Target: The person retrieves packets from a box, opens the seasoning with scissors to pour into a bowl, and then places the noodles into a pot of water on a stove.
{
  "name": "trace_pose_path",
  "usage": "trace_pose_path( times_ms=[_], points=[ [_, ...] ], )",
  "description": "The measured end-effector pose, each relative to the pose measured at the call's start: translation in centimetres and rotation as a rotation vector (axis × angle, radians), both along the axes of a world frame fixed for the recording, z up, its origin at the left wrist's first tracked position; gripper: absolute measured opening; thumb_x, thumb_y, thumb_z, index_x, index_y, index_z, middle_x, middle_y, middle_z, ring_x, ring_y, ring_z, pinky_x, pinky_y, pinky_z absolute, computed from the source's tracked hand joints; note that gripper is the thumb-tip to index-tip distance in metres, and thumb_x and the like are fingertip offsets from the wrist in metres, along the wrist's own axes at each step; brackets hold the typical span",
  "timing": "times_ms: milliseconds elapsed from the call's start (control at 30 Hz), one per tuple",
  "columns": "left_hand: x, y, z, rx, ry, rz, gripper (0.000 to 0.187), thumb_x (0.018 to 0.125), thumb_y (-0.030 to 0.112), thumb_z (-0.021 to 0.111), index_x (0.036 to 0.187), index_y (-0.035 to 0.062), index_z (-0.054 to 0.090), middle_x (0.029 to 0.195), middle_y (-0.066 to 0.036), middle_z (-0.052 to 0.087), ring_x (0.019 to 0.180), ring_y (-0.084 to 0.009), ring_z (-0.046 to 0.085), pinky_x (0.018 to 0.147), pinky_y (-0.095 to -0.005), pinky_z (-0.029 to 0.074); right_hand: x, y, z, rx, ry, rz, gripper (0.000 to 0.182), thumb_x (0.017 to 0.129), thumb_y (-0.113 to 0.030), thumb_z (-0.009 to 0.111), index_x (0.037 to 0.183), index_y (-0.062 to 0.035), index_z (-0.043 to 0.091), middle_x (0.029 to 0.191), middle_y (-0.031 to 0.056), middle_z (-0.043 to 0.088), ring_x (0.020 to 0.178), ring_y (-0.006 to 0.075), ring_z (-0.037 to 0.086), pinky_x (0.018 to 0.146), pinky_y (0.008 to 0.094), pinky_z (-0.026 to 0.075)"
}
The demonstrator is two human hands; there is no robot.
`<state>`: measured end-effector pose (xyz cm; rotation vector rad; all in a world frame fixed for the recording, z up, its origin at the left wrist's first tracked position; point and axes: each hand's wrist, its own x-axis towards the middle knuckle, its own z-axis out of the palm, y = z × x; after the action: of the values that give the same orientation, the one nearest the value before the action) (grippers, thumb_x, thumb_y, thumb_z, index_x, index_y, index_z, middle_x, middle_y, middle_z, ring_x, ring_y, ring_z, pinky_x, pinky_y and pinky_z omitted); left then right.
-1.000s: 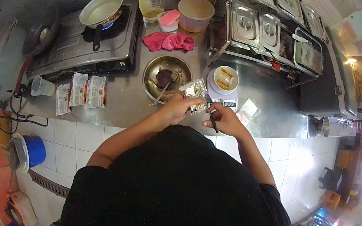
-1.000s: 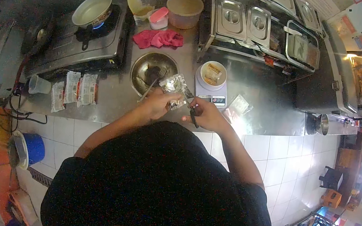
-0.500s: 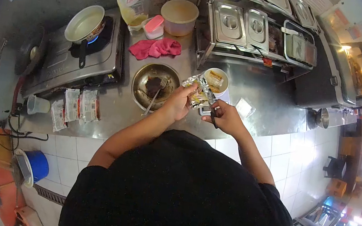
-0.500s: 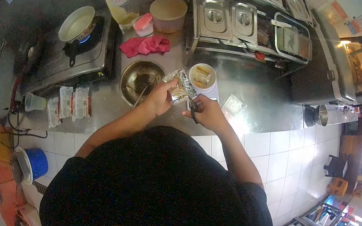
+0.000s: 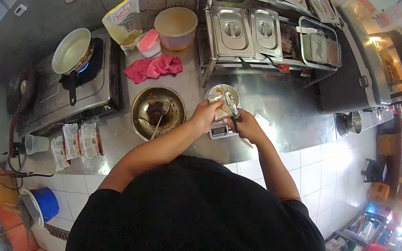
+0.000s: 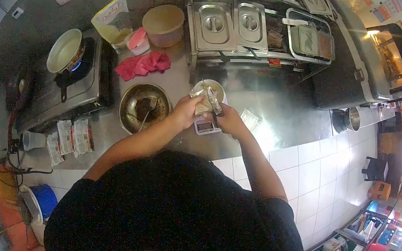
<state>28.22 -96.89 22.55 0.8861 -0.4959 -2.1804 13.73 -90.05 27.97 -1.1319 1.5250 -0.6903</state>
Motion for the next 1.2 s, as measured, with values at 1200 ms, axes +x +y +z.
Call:
trace_pose_path(
  times_ms=[1200],
  points=[
    [22.3, 0.8, -1.2, 0.035, 0.075, 0.359, 0.018, 0.089, 0.021, 0.046, 0.097, 0.0065, 0.053, 0.088, -0.005, 0.060, 0.081, -0.0193, 0.059, 0.074, -0.0359, 0.048, 6.1, 4.1, -10.3, -0.261, 0.724, 0.558, 0.005, 0.065, -0.007, 0.057, 0.068, -0.0036, 0.055, 0.069, 0.0182, 0.055, 0.071, 0.0353, 0.056, 0.064, 0.0403, 0.045]
  ],
)
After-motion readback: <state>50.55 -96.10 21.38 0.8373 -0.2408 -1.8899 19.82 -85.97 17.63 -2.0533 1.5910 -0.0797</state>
